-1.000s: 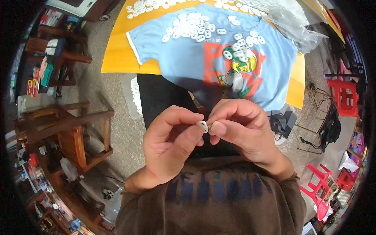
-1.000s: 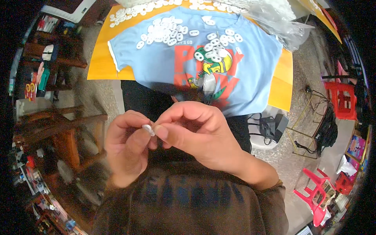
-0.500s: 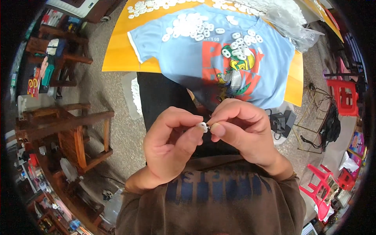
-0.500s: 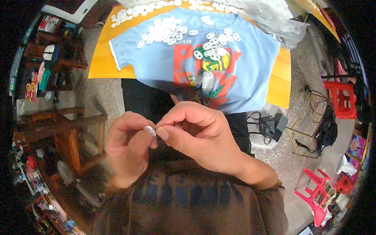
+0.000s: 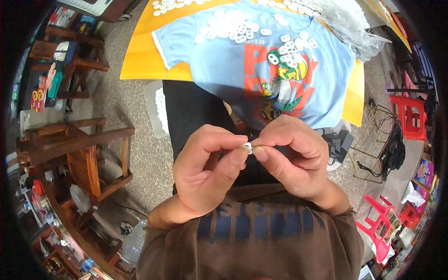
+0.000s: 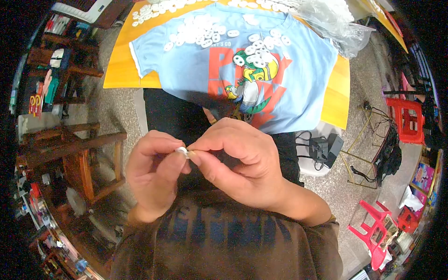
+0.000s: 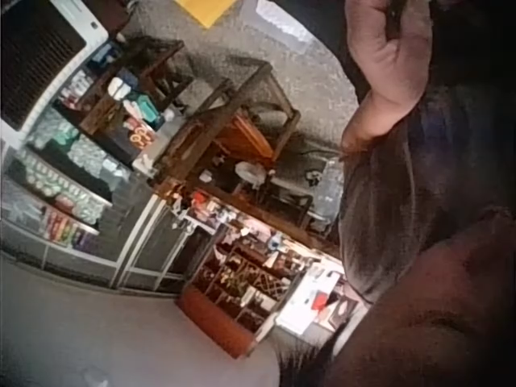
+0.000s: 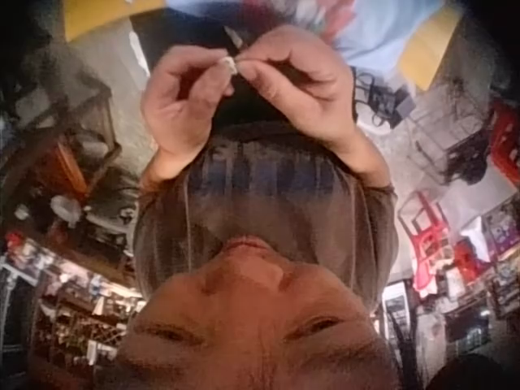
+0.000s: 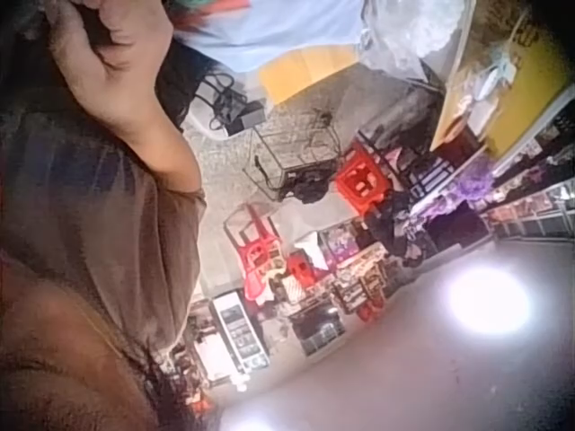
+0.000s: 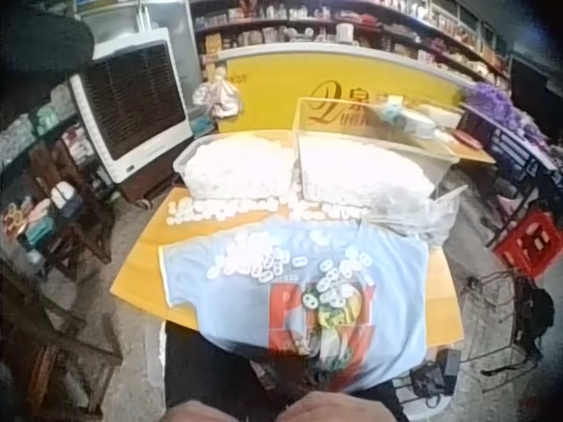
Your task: Assembling small metal inserts into white plastic components on a work table.
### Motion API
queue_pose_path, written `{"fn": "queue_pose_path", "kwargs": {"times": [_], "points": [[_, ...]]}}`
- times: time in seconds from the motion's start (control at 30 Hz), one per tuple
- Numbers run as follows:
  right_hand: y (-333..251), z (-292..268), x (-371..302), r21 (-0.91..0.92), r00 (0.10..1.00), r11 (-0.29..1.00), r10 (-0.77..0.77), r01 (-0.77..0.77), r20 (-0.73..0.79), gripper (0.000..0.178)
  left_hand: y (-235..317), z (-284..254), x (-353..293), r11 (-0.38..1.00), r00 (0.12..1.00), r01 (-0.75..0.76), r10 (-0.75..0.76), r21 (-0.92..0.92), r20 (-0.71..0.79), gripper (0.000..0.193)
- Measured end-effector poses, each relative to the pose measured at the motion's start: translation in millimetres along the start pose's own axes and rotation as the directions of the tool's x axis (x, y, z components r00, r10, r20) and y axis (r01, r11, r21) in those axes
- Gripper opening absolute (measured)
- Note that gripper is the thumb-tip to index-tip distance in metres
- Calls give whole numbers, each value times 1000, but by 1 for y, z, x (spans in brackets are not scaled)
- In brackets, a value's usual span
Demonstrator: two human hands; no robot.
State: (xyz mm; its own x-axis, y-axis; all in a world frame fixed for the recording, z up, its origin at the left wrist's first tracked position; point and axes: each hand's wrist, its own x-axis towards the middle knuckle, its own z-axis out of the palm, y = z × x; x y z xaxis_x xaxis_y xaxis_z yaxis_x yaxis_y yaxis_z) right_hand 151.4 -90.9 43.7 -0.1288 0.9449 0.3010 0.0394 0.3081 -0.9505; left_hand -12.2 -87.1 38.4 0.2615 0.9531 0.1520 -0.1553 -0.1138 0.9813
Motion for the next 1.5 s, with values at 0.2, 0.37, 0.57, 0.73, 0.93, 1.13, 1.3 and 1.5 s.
{"fn": "queue_pose_path", "kwargs": {"times": [0.2,0.37,0.57,0.73,0.93,1.13,1.3,1.5], "points": [[0,-1,-5,40,999,999,29,-30,36,9,-3,0,-5,999,1000,6,-7,48,15,15],[4,-3,-9,67,997,997,42,-46,63,8,-5,-1,-7,1000,999,6,-7,26,45,15],[2,-4,-14,173,991,976,127,-133,49,7,-1,0,-8,998,995,62,-62,-4,79,16],[3,-6,-13,147,994,985,77,-88,75,8,-2,1,-8,989,992,118,-114,-85,52,16],[6,-8,-13,99,997,992,72,-75,34,7,-5,6,-3,989,990,134,-132,-63,44,15],[23,-13,-6,121,995,989,76,-83,62,8,-17,4,4,977,978,206,-204,-52,39,16],[31,-23,3,113,981,975,186,-190,49,14,-29,2,22,933,944,326,-330,-154,-1,16],[52,-63,15,-505,974,852,22,-136,-225,19,-49,-1,46,921,933,331,-352,-204,-76,15]]}}
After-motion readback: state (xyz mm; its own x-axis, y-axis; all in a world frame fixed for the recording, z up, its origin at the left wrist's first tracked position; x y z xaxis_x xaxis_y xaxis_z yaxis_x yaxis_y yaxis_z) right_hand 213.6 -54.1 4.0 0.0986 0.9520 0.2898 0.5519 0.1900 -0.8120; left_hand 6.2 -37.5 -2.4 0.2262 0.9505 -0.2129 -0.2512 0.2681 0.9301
